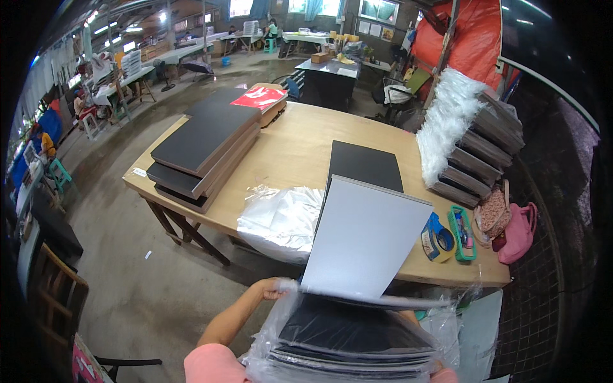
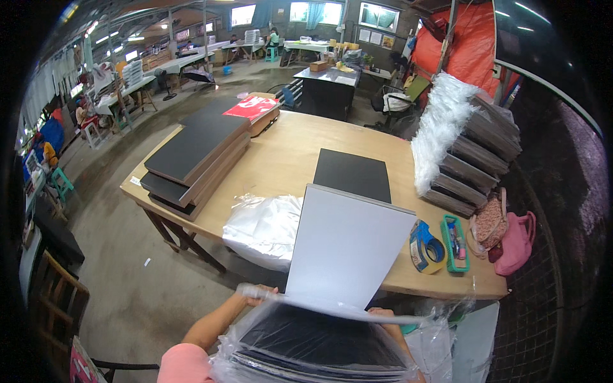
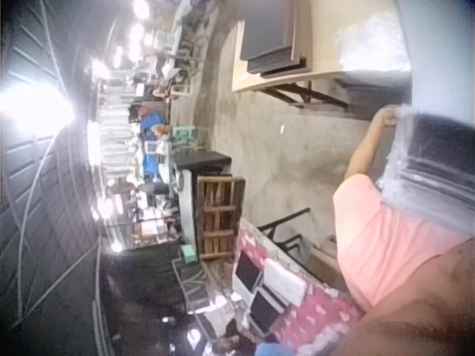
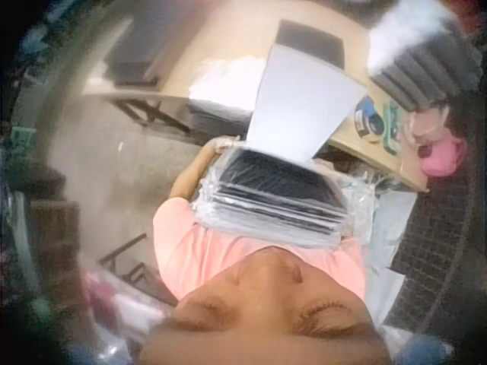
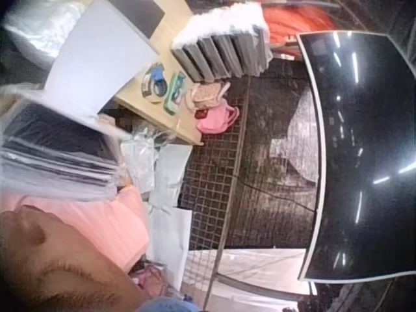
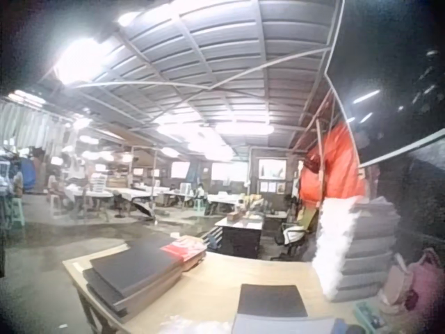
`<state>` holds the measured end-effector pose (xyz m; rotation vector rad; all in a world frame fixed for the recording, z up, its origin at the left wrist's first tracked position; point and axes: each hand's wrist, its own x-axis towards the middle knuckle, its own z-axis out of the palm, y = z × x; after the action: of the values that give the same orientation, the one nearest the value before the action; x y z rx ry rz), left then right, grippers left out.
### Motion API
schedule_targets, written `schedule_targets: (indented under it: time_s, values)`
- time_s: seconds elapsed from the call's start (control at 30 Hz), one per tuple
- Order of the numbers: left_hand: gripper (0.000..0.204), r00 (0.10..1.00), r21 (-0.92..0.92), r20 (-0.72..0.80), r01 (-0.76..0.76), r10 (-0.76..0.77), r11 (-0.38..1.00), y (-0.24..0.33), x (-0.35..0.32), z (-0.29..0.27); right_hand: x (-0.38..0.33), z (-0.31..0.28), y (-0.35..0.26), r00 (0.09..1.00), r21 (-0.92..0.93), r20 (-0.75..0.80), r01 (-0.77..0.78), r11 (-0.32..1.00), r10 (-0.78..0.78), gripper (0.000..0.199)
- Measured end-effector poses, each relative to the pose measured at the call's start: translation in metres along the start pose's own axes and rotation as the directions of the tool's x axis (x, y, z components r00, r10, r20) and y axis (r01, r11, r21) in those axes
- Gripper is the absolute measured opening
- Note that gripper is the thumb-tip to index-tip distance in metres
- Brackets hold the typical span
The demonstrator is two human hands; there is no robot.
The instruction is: The person places black rectangular objects into individual clear plastic bags and then stacks the bagged items together before moving the stack to one side.
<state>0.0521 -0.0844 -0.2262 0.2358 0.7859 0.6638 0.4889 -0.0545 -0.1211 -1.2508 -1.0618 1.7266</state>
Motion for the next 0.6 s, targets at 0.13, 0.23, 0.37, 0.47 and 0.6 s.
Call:
schedule_targets:
  time_s: [0.13,0.23,0.37,0.47,0.6]
  values:
    - [0.020,0.645,0.597,-0.586,-0.065,0.490,0.800,-0.006,-0.030,0.037,0.015,-0.021,0.051,0.993,-0.223,0.018,-0.114,0.968,0.121,0.039]
    - [0.019,-0.092,0.970,-0.154,-0.205,0.984,0.133,0.012,-0.059,0.066,0.029,-0.034,0.083,0.987,-0.428,0.034,-0.129,0.894,0.159,0.037]
    - [0.025,0.075,0.878,0.472,-0.130,0.878,-0.461,0.087,-0.078,0.104,0.042,-0.062,0.093,0.992,-0.760,0.106,0.032,0.649,0.075,0.035]
    - [0.027,-0.087,0.871,0.234,0.462,0.968,-0.169,0.166,-0.062,0.037,0.055,-0.047,0.024,0.952,-0.829,0.304,0.249,0.500,0.029,0.032]
    - [0.028,0.005,0.930,0.073,0.361,0.997,-0.070,0.206,-0.070,0.063,0.000,0.019,-0.121,0.905,-0.877,0.412,0.361,0.316,0.110,0.032]
